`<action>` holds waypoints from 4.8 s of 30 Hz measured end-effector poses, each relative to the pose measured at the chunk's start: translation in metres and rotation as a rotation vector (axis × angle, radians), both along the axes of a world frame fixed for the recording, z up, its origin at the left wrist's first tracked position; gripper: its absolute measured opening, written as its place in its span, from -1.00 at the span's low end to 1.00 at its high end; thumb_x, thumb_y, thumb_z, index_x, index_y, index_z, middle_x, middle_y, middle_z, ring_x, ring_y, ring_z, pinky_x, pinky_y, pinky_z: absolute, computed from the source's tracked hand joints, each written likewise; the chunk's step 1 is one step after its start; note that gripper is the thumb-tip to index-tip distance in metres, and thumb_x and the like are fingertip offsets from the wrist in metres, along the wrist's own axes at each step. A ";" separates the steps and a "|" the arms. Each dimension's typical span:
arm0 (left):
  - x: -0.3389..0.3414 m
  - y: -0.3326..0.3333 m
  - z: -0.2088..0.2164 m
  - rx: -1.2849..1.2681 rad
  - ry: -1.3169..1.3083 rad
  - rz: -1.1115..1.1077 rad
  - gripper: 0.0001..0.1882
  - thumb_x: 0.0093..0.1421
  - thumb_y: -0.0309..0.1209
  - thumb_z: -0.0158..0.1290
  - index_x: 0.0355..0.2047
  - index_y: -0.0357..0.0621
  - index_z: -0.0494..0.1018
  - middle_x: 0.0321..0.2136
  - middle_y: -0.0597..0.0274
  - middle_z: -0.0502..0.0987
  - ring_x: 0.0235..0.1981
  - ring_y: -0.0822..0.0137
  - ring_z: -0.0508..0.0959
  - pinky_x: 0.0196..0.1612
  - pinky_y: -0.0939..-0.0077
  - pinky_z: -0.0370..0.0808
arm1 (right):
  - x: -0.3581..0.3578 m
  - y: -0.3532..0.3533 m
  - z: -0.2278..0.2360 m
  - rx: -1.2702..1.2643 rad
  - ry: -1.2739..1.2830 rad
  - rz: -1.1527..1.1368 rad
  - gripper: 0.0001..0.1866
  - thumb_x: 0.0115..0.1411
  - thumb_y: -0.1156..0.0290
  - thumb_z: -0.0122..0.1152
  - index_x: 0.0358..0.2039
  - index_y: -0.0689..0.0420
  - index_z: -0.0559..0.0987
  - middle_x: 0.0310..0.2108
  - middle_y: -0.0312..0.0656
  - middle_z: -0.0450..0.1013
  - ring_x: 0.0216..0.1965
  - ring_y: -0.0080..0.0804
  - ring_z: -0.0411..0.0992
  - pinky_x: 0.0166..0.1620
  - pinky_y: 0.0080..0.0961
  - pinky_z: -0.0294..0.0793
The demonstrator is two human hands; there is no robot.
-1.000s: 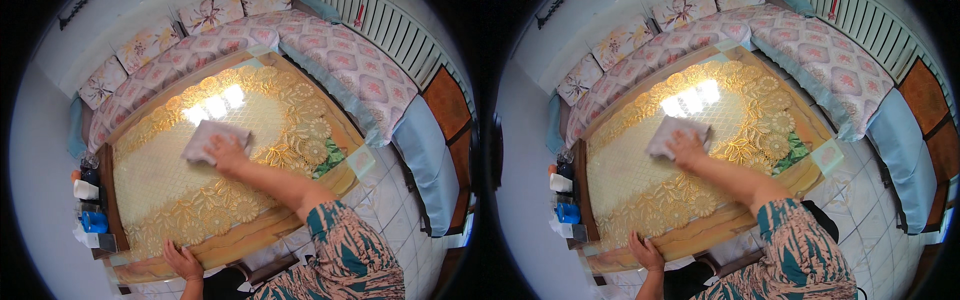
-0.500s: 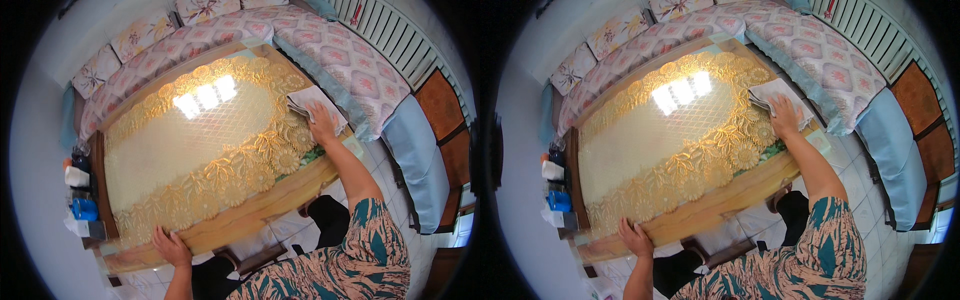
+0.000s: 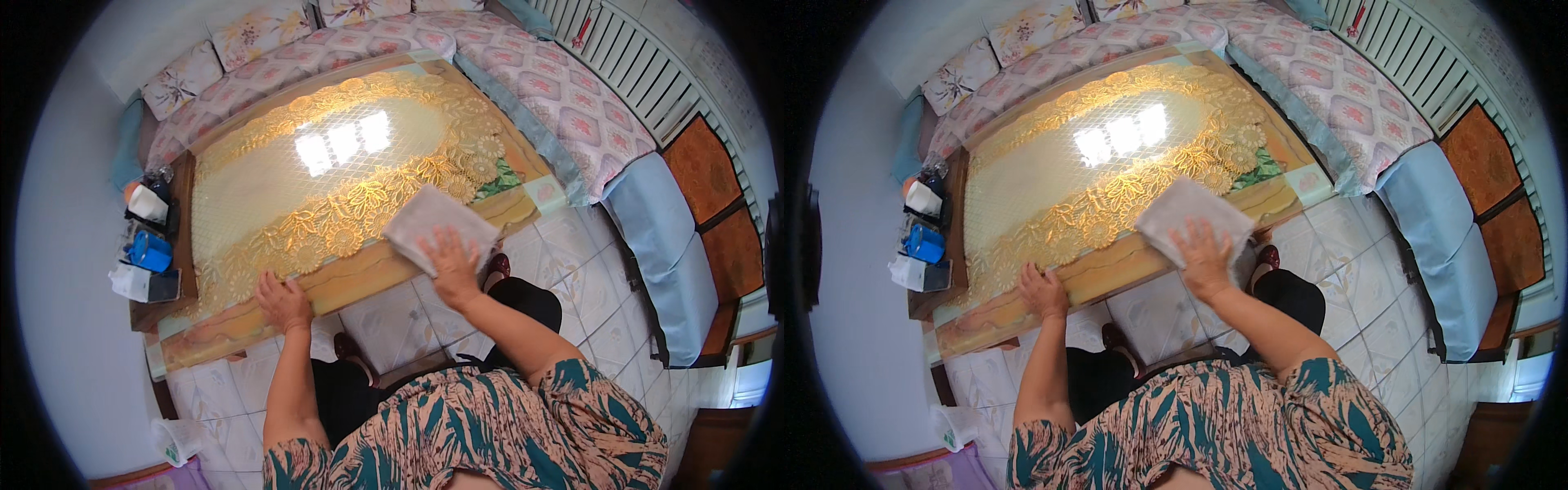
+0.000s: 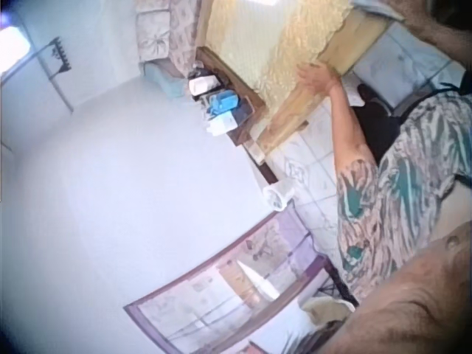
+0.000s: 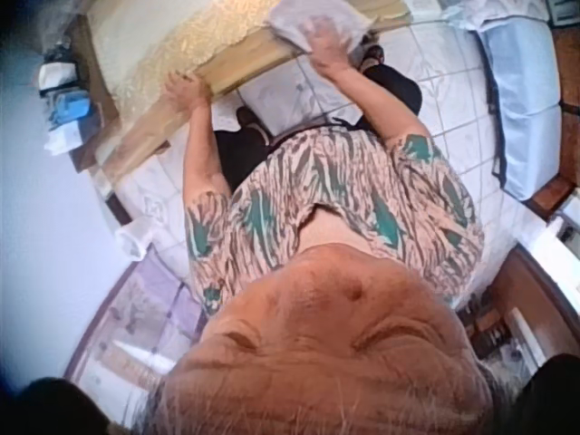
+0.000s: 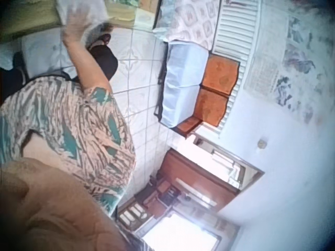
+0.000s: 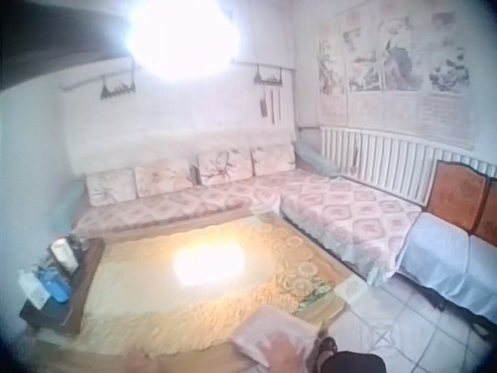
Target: The person wipes the surface and edges of a glass-topped table using a cloth, then picks up the cloth and folds it.
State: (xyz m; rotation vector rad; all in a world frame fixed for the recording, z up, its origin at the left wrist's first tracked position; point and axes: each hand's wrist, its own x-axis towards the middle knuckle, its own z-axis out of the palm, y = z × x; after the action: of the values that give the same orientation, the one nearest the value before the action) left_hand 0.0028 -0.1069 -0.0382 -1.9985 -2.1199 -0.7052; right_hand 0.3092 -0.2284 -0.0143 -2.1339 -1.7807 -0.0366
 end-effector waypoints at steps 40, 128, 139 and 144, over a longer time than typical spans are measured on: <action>0.084 -0.080 0.049 -0.204 -0.577 -0.434 -0.21 0.03 -0.48 0.00 0.29 0.02 -0.02 -0.18 -0.04 0.41 -0.15 -0.02 0.47 -0.10 0.17 0.41 | 0.028 -0.008 0.043 -0.166 0.427 0.086 -0.71 0.04 0.23 0.21 -0.31 0.16 0.49 -0.30 -0.01 0.48 -0.23 -0.07 0.47 -0.20 -0.20 0.44; -0.484 0.033 -0.002 -0.356 0.105 0.620 -0.48 0.20 -0.22 -0.07 0.18 0.03 0.26 0.20 -0.05 0.20 0.15 -0.05 0.29 0.18 0.18 0.24 | -0.096 0.085 0.065 -0.791 -0.499 0.662 -0.44 -0.13 0.09 0.41 -0.28 0.22 0.40 -0.37 -0.02 0.46 -0.27 -0.04 0.47 -0.24 -0.20 0.44; -0.506 0.065 0.004 -0.504 0.074 0.786 -0.48 0.19 -0.23 -0.14 0.14 -0.16 0.22 0.02 -0.25 0.32 -0.05 -0.12 0.46 0.01 0.08 0.41 | -0.103 0.083 0.075 -0.817 -0.377 0.574 -0.66 -0.04 0.27 0.30 -0.35 0.21 0.42 -0.43 -0.01 0.44 -0.34 -0.05 0.48 -0.30 -0.21 0.46; -0.512 0.052 -0.002 -0.425 0.058 0.785 -0.50 0.19 -0.21 -0.13 0.10 -0.18 0.26 0.04 -0.19 0.31 -0.05 -0.10 0.47 -0.03 0.11 0.45 | -0.098 0.080 0.062 -0.714 -0.347 0.589 -0.88 0.03 0.44 0.07 -0.41 0.18 0.41 -0.48 -0.03 0.44 -0.41 -0.06 0.48 -0.37 -0.20 0.46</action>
State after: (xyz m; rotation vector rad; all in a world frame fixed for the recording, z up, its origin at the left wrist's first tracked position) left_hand -0.5095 -0.0550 -0.0405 -1.0845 -2.8685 -0.0637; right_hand 0.2114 -0.1486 0.0479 -1.9790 -2.9068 0.4696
